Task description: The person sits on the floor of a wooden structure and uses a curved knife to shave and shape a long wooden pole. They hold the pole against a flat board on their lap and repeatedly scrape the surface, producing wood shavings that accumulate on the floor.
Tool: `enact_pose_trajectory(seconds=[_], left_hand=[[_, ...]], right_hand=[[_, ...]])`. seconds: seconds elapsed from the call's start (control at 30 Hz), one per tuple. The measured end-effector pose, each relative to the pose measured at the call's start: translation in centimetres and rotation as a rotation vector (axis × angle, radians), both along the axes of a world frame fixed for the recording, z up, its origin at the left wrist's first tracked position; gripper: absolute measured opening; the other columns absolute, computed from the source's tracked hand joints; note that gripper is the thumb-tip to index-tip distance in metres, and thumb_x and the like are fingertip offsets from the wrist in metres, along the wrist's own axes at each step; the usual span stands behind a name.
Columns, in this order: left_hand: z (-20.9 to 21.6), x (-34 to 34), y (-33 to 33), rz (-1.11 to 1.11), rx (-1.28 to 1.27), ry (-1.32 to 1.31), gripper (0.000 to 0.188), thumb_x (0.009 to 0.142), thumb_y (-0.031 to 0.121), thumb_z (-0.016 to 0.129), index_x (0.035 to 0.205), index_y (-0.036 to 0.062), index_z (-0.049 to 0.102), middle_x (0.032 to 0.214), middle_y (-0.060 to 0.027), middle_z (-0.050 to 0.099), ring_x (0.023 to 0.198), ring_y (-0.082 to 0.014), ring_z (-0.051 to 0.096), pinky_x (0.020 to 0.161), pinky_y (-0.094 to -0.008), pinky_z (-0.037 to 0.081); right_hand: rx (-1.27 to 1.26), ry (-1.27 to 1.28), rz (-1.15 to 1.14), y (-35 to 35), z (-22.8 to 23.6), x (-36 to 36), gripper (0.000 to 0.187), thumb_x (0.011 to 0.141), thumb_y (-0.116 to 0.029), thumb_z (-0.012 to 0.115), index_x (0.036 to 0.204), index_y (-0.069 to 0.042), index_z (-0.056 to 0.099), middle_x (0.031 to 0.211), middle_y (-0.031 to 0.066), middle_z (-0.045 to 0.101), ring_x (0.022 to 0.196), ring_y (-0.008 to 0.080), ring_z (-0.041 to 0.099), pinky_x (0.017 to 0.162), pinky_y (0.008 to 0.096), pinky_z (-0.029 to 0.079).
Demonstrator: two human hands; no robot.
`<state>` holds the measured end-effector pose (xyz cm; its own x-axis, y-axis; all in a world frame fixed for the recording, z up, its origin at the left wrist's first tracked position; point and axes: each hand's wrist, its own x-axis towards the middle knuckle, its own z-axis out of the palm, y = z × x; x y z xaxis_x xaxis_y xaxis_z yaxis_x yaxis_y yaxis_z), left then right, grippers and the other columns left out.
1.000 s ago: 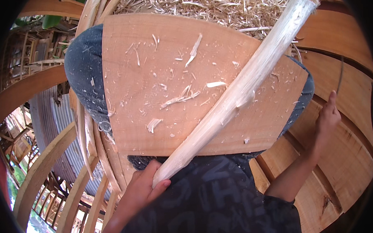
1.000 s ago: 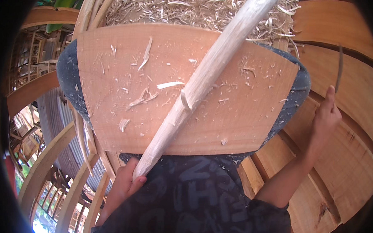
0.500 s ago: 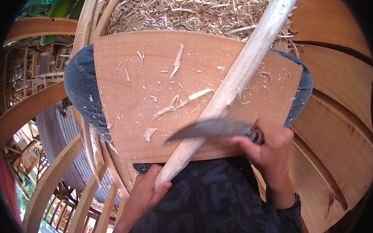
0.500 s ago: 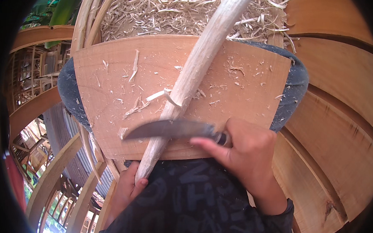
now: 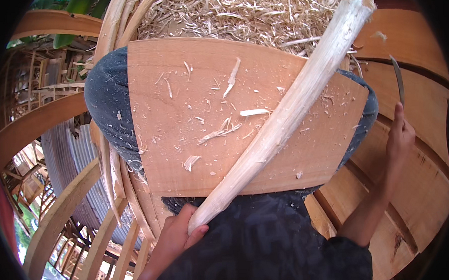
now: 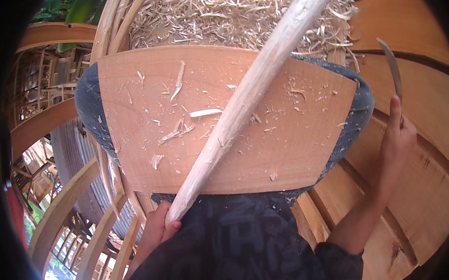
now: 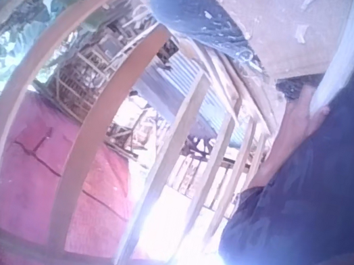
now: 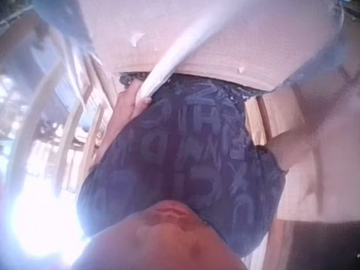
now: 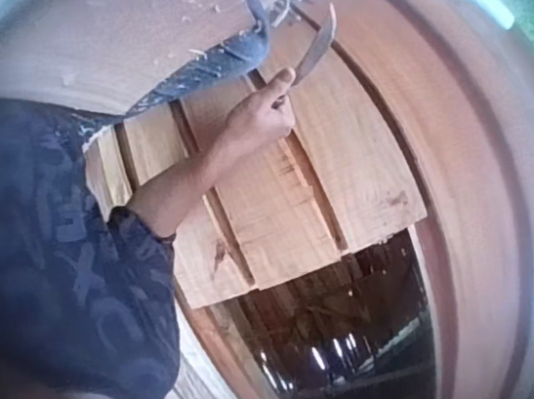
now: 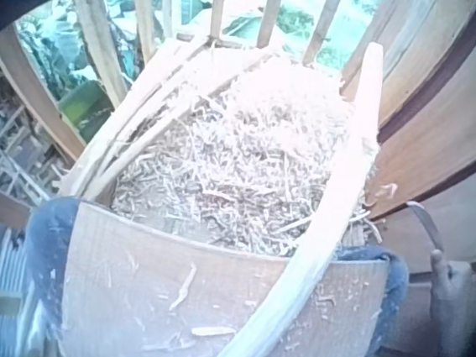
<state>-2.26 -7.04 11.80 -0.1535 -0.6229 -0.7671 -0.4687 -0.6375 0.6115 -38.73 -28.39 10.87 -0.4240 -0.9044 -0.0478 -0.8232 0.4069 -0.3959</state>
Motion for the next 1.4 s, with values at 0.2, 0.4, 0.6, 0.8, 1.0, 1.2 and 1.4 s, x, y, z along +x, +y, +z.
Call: enact_pose_trajectory(seconds=[0.2, 0.4, 0.6, 0.8, 1.0, 1.2, 1.4], left_hand=[[0.0, -0.9, -0.7, 0.095, -0.011, 0.03, 0.034, 0.084, 0.033, 0.057, 0.095, 0.0029, 0.048, 0.071, -0.0207, 0.057, 0.069, -0.04, 0.059, 0.059, -0.039, 0.045], [0.5, -0.9, -1.3, 0.107, 0.017, 0.014, 0.037, 0.084, 0.036, 0.057, 0.096, 0.0019, 0.049, 0.073, -0.0202, 0.058, 0.071, -0.0396, 0.059, 0.061, -0.039, 0.045], [0.5, -1.1, -2.0, 0.098, -0.004, 0.015, 0.038, 0.084, 0.036, 0.057, 0.096, 0.001, 0.05, 0.074, -0.0204, 0.058, 0.072, -0.0394, 0.059, 0.062, -0.0396, 0.045], [0.3, -0.8, -1.6, 0.085, -0.009, 0.001, 0.036, 0.084, 0.034, 0.058, 0.096, 0.0006, 0.051, 0.072, -0.0195, 0.058, 0.069, -0.0384, 0.059, 0.059, -0.0381, 0.045], [-0.3, -0.9, -1.5, 0.076, -0.08, 0.003, 0.031, 0.084, 0.029, 0.058, 0.096, 0.0003, 0.052, 0.071, -0.0181, 0.058, 0.064, -0.0363, 0.059, 0.057, -0.0361, 0.045], [-0.3, -1.0, -1.1, 0.102, -0.089, -0.004, 0.03, 0.084, 0.027, 0.057, 0.097, -0.0006, 0.053, 0.07, -0.0172, 0.058, 0.062, -0.0329, 0.059, 0.057, -0.0343, 0.045], [-0.8, -0.7, -0.5, 0.129, -0.087, 0.023, 0.033, 0.085, 0.03, 0.054, 0.096, -0.001, 0.053, 0.065, -0.0139, 0.056, 0.057, -0.0275, 0.058, 0.055, -0.0322, 0.044]], right_hand=[[0.123, -0.149, 0.722, 7.0, 1.8, 11.2, 0.049, 0.065, -0.046, 0.073, 0.057, -0.004, 0.049, 0.045, 0.0052, 0.039, 0.038, 0.0174, 0.039, 0.038, 0.0295, 0.032], [0.104, -0.07, 0.675, 6.4, -0.2, 10.6, 0.054, 0.068, -0.051, 0.068, 0.057, -0.003, 0.044, 0.047, 0.0075, 0.032, 0.041, 0.0208, 0.037, 0.041, 0.0303, 0.031], [-0.07, 0.078, 0.727, 5.0, -1.0, 9.9, 0.055, 0.057, -0.051, 0.075, 0.054, -0.006, 0.044, 0.043, 0.0072, 0.038, 0.038, 0.0226, 0.04, 0.038, 0.0303, 0.033], [-0.027, 0.028, 0.702, 4.8, -0.7, 10.0, 0.054, 0.059, -0.051, 0.074, 0.053, -0.006, 0.045, 0.043, 0.0072, 0.04, 0.038, 0.0225, 0.044, 0.038, 0.0307, 0.034], [0.107, -0.142, 0.79, 7.4, 0.6, 12.1, 0.048, 0.065, -0.046, 0.072, 0.054, -0.006, 0.048, 0.043, 0.0066, 0.043, 0.037, 0.0233, 0.048, 0.038, 0.0308, 0.036], [0.026, -0.054, 0.63, 5.4, -0.3, 10.0, 0.048, 0.065, -0.046, 0.072, 0.054, -0.006, 0.048, 0.042, 0.009, 0.041, 0.037, 0.0242, 0.046, 0.038, 0.0326, 0.035], [0.041, -0.174, 0.823, 6.6, 0.2, 11.7, 0.049, 0.064, -0.047, 0.072, 0.053, -0.006, 0.047, 0.043, 0.0082, 0.042, 0.039, 0.0244, 0.047, 0.038, 0.0333, 0.035]])
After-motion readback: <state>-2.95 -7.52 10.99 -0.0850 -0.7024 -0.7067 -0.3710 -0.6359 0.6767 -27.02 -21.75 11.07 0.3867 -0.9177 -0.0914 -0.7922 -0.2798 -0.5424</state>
